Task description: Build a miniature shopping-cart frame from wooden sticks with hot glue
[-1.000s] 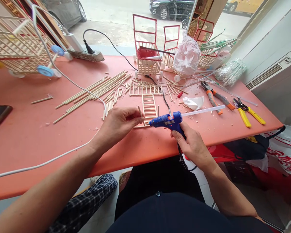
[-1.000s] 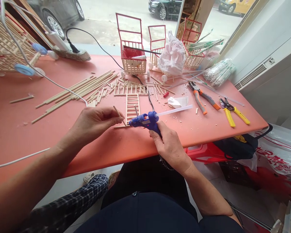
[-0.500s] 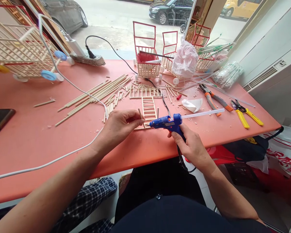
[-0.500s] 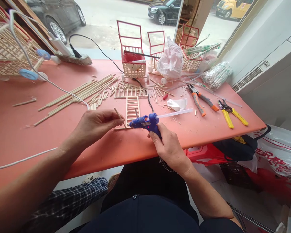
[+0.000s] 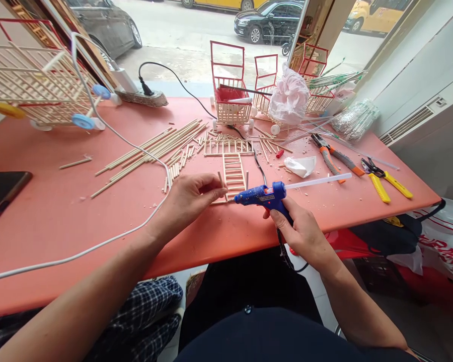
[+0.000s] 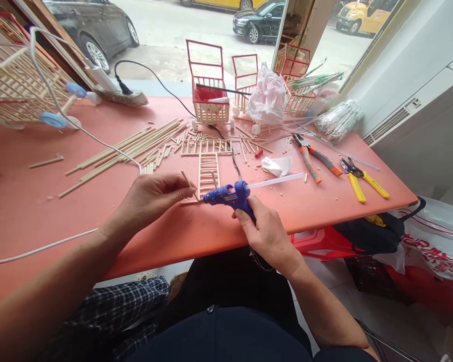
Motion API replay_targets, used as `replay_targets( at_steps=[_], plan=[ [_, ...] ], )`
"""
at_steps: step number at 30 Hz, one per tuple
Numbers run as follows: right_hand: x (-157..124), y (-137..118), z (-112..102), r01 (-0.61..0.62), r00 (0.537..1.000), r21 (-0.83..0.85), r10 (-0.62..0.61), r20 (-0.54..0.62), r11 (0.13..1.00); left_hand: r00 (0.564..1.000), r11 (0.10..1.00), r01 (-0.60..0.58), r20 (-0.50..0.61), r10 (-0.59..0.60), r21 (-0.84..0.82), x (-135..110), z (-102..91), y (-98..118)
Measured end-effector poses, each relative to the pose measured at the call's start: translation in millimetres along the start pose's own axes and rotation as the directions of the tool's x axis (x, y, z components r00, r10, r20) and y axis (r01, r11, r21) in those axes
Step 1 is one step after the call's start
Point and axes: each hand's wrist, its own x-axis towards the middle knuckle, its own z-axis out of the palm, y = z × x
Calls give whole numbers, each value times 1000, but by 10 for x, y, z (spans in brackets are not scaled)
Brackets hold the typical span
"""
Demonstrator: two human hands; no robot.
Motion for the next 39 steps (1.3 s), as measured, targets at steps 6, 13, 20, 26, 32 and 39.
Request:
replay_targets(
  at_steps=[6, 13, 20, 26, 32, 39],
  plan=[
    [1, 37, -26, -28, 999, 87, 30, -25, 996, 999, 1000, 20, 27, -20, -3, -18, 14, -33],
    [2, 75, -128, -105, 990, 384, 60, 127, 918, 996, 990, 79, -31, -83, -113, -51, -90, 4],
    [-74, 136, -405, -248, 969, 583, 198, 149, 774, 974, 985, 75, -201, -106, -157, -74, -120, -73],
    [-113, 284, -921, -208, 937, 622, 336, -95, 755, 963, 982, 89, -237, -127, -167, -70, -145, -68],
    [13, 533, -1514, -131, 931, 622, 312, -190, 772, 945, 982, 146, -277, -174, -119, -90, -153, -105],
    [196, 1052, -2065, -264, 793, 494, 478, -377, 828, 918, 962, 251, -290, -271, -102, -108, -151, -127]
  ],
)
